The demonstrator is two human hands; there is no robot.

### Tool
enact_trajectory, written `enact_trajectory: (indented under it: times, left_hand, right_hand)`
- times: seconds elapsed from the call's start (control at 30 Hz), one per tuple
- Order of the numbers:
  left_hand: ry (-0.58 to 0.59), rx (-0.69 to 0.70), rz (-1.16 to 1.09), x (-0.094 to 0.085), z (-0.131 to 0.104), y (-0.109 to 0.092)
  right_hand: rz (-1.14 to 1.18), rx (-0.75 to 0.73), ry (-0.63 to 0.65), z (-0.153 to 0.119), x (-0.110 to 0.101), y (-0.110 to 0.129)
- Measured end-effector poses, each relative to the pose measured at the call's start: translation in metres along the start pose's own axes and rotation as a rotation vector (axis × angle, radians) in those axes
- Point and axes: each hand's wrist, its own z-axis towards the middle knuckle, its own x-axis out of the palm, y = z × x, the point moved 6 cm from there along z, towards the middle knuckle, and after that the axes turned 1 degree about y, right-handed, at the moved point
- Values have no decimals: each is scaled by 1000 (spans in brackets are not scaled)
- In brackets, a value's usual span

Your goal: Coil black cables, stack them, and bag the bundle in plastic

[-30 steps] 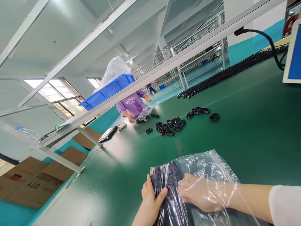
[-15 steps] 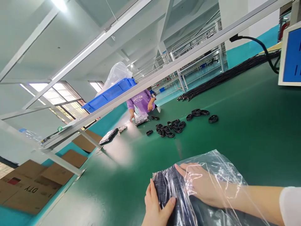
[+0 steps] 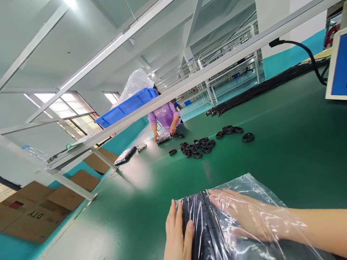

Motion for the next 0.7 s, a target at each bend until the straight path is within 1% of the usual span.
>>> enact_trajectory:
  times: [0.1, 0.13, 0.2, 0.27, 0.37, 0.5, 0.57, 0.63, 0.67, 0.7]
  left_hand:
    - [157, 160, 6, -4, 20, -23]
    - [202, 218, 21, -5, 29, -31]
    - [279, 304, 52, -2, 46, -42]
    - [303, 332, 82, 2, 61, -46]
    - [267, 322, 143, 10, 74, -45]
    - [228, 306, 178, 15, 78, -47]
    - [207, 294, 174, 13, 77, -48]
    - [146, 281, 117, 8, 72, -45]
    - [98, 267, 68, 5, 66, -42]
    - [40, 232, 10, 1, 59, -36]
  right_hand:
    - [30, -213, 100, 0, -6, 17]
    - [43, -249, 123, 1, -8, 21]
    - [55, -265, 142, 2, -11, 25]
    - [68, -242, 133, 2, -11, 26]
    - [119, -195, 129, -2, -8, 23]
    - [167, -136, 174, -4, -9, 20]
    - [164, -142, 227, -3, -10, 18]
    - [116, -169, 260, -5, -10, 16]
    - [67, -189, 253, -8, -10, 14]
    - [5, -205, 218, -11, -9, 11]
